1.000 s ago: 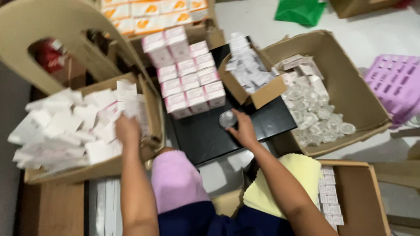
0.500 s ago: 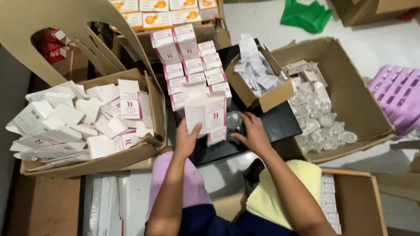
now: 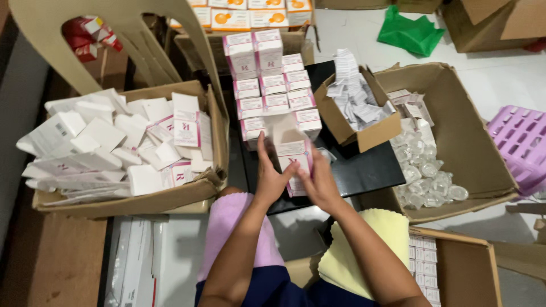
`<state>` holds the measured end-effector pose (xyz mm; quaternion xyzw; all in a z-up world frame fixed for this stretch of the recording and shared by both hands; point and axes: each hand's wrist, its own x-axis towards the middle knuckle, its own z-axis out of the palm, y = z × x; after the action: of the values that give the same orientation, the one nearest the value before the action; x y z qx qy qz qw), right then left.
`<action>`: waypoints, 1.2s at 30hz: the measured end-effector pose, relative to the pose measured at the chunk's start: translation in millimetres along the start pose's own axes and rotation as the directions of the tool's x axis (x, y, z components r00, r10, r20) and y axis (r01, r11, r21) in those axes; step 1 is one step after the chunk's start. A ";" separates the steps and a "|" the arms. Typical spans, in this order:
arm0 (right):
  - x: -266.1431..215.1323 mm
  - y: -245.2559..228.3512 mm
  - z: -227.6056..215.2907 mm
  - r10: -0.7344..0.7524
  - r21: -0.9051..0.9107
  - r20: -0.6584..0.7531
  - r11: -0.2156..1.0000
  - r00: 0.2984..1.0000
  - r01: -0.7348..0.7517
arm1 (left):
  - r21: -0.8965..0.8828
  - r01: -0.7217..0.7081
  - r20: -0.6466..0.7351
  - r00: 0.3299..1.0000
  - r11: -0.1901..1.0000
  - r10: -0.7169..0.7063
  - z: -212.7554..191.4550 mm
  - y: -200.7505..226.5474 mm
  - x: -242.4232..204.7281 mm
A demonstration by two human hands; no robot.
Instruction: The person repeatedly picks small plastic bottles and folded paper inserts from nearby boxes, places them into small white product boxes, closes the boxes, and stacks them. The person also arranges the finished boxes into a larger cardboard carton.
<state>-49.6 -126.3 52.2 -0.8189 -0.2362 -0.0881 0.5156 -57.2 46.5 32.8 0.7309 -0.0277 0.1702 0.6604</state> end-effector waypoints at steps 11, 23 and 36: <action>25.3 15.9 -17.7 0.006 0.084 -0.108 0.996 0.994 0.004 | 0.129 -0.197 0.311 0.939 0.972 0.149 -20.5 19.6 8.5; 31.4 -21.7 -44.0 0.059 0.202 -0.110 0.979 0.992 -0.036 | 0.203 -0.102 0.356 0.934 0.974 0.024 -24.7 15.7 8.7; 26.5 -39.4 -50.4 -0.109 -0.006 0.146 0.994 0.983 0.111 | 0.203 -0.067 0.346 0.938 0.977 -0.008 -29.2 -5.3 6.7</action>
<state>-40.2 -149.1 116.9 -0.8126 -0.3174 -0.0580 0.4854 -55.7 76.9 31.7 0.8149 -0.1358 0.0515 0.5611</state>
